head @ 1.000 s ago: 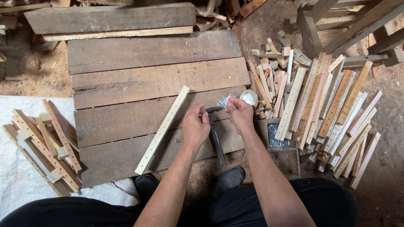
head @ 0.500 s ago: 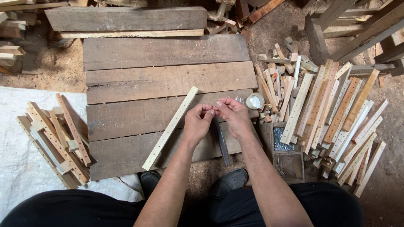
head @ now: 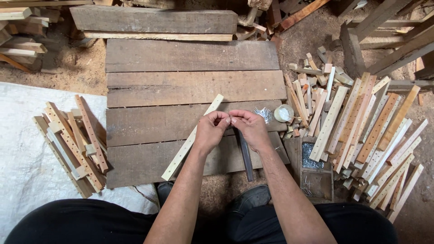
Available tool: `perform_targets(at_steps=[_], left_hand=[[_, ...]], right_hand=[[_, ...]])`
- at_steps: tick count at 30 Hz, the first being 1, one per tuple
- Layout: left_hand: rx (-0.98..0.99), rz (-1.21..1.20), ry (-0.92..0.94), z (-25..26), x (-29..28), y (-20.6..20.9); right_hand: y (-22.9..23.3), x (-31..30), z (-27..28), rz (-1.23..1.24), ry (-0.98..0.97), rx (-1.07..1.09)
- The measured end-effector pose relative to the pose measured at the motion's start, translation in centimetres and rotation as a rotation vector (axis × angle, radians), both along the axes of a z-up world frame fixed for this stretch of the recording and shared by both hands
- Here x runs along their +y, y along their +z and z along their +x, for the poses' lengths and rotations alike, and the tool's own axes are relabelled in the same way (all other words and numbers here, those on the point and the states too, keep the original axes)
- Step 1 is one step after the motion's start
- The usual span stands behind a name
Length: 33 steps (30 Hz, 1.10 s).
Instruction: Assembling wooden slats by applying glue and hammering nails into joints
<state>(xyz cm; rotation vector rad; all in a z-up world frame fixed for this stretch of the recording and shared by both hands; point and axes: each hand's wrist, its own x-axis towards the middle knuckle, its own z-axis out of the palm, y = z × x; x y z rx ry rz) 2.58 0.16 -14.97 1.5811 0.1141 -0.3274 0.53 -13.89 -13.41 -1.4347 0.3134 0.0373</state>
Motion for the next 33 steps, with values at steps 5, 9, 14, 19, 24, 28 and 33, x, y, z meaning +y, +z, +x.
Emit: perform_targets(at_steps=[5, 9, 14, 19, 24, 28, 33], left_hand=[[-0.001, 0.032, -0.033, 0.4, 1.5, -0.1], [-0.004, 0.060, 0.002, 0.5, 2.1, 0.8], [0.003, 0.063, 0.034, 0.4, 2.3, 0.4], [-0.251, 0.286, 0.224, 0.0, 4.2, 1.4], [-0.365, 0.543, 0.268, 0.3, 4.5, -1.3], [-0.248, 0.506, 0.252, -0.5, 3.9, -0.5], [-0.228, 0.518, 0.244, -1.0, 3.2, -0.5]], right_hand=[[-0.8, -0.2, 0.0, 0.042, -0.029, 0.055], [-0.3, 0.6, 0.3, 0.107, -0.031, 0.054], [-1.3, 1.5, 0.9, 0.046, -0.037, 0.014], [-2.4, 0.7, -0.1, -0.359, -0.110, 0.053], [-4.9, -1.0, -3.0, -1.082, 0.200, 0.592], [-4.6, -1.5, -2.7, -1.042, 0.229, 0.614], [-5.3, -1.5, -3.3, -0.711, 0.145, 0.612]])
